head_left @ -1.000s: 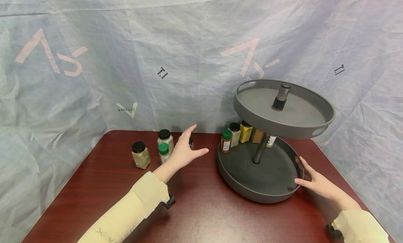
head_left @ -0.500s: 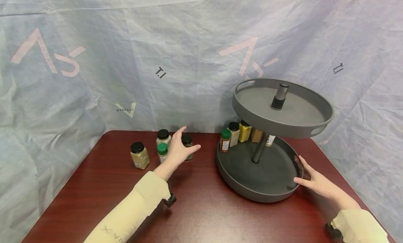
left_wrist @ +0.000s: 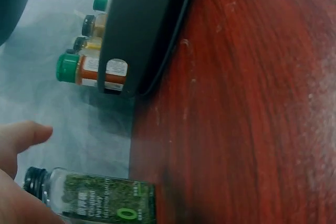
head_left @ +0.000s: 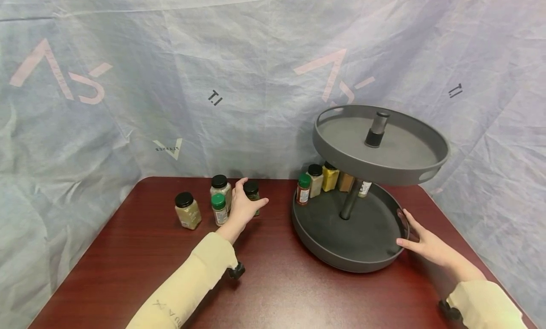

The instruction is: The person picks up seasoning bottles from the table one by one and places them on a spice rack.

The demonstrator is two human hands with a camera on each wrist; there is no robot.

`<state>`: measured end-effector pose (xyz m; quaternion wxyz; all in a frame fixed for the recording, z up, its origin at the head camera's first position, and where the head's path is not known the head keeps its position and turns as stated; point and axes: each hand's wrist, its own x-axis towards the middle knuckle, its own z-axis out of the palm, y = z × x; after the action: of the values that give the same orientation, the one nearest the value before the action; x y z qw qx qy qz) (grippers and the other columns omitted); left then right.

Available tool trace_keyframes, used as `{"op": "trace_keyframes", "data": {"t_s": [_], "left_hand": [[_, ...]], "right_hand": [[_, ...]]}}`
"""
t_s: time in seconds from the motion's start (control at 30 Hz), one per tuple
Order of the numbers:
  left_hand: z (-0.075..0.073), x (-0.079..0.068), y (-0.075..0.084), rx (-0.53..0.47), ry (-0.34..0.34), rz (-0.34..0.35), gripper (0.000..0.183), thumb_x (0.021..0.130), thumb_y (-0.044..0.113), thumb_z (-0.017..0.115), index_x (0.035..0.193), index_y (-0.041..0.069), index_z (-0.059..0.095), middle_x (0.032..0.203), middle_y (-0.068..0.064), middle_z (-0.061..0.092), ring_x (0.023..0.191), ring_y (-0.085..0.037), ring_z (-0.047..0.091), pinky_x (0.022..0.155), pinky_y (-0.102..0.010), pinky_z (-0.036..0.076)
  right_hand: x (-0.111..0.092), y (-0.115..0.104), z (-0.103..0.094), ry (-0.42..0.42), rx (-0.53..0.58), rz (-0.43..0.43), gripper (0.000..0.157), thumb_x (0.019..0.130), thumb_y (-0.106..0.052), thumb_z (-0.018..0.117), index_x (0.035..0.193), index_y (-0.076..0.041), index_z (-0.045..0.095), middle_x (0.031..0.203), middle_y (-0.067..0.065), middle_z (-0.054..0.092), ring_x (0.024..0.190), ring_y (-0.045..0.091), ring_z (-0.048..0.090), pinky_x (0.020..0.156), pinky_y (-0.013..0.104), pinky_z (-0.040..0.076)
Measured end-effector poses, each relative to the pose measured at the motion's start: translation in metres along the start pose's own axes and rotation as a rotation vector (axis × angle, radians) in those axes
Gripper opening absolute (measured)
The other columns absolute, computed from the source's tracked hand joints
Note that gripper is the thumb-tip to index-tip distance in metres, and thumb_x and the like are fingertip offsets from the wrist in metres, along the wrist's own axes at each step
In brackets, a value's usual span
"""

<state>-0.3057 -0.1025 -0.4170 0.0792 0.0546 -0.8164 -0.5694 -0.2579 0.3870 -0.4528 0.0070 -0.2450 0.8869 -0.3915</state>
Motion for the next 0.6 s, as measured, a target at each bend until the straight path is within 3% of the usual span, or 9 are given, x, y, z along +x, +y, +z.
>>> {"op": "trace_keyframes", "data": {"t_s": [0.03, 0.1, 0.27, 0.6], "left_hand": [[0.001, 0.001, -0.002, -0.008, 0.009, -0.002, 0.087, 0.075, 0.015, 0.079, 0.145, 0.017, 0.027, 0.145, -0.017, 0.028, 0.131, -0.034, 0.035, 0.100, -0.052, 0.037], [0.004, 0.003, -0.004, -0.016, 0.034, 0.000, 0.086, 0.074, 0.011, 0.080, 0.143, 0.016, 0.029, 0.144, -0.018, 0.029, 0.130, -0.035, 0.036, 0.100, -0.051, 0.037], [0.007, 0.006, -0.008, -0.049, 0.096, 0.007, 0.077, 0.073, 0.004, 0.079, 0.136, 0.011, 0.035, 0.137, -0.019, 0.035, 0.124, -0.034, 0.040, 0.100, -0.049, 0.038], [0.011, 0.008, -0.016, -0.119, 0.148, -0.010, 0.061, 0.077, 0.004, 0.076, 0.126, 0.006, 0.039, 0.124, -0.017, 0.042, 0.116, -0.032, 0.044, 0.097, -0.046, 0.040]], "right_hand": [[0.000, 0.000, 0.000, -0.006, -0.001, 0.001, 0.089, 0.089, -0.007, 0.063, 0.150, 0.003, -0.002, 0.157, 0.010, 0.015, 0.123, -0.026, 0.019, 0.087, -0.003, 0.028], [0.000, 0.001, 0.000, -0.014, -0.003, 0.000, 0.089, 0.090, -0.007, 0.063, 0.149, 0.003, -0.003, 0.156, 0.017, 0.014, 0.124, -0.026, 0.019, 0.088, -0.003, 0.028], [0.000, 0.004, 0.000, -0.009, -0.008, -0.001, 0.089, 0.090, -0.008, 0.063, 0.150, 0.002, -0.003, 0.157, 0.008, 0.014, 0.124, -0.026, 0.018, 0.088, -0.003, 0.027], [0.001, 0.002, -0.001, -0.019, -0.006, 0.020, 0.089, 0.090, -0.009, 0.063, 0.150, 0.002, -0.003, 0.152, 0.031, 0.013, 0.123, -0.027, 0.017, 0.087, -0.003, 0.028]]}}
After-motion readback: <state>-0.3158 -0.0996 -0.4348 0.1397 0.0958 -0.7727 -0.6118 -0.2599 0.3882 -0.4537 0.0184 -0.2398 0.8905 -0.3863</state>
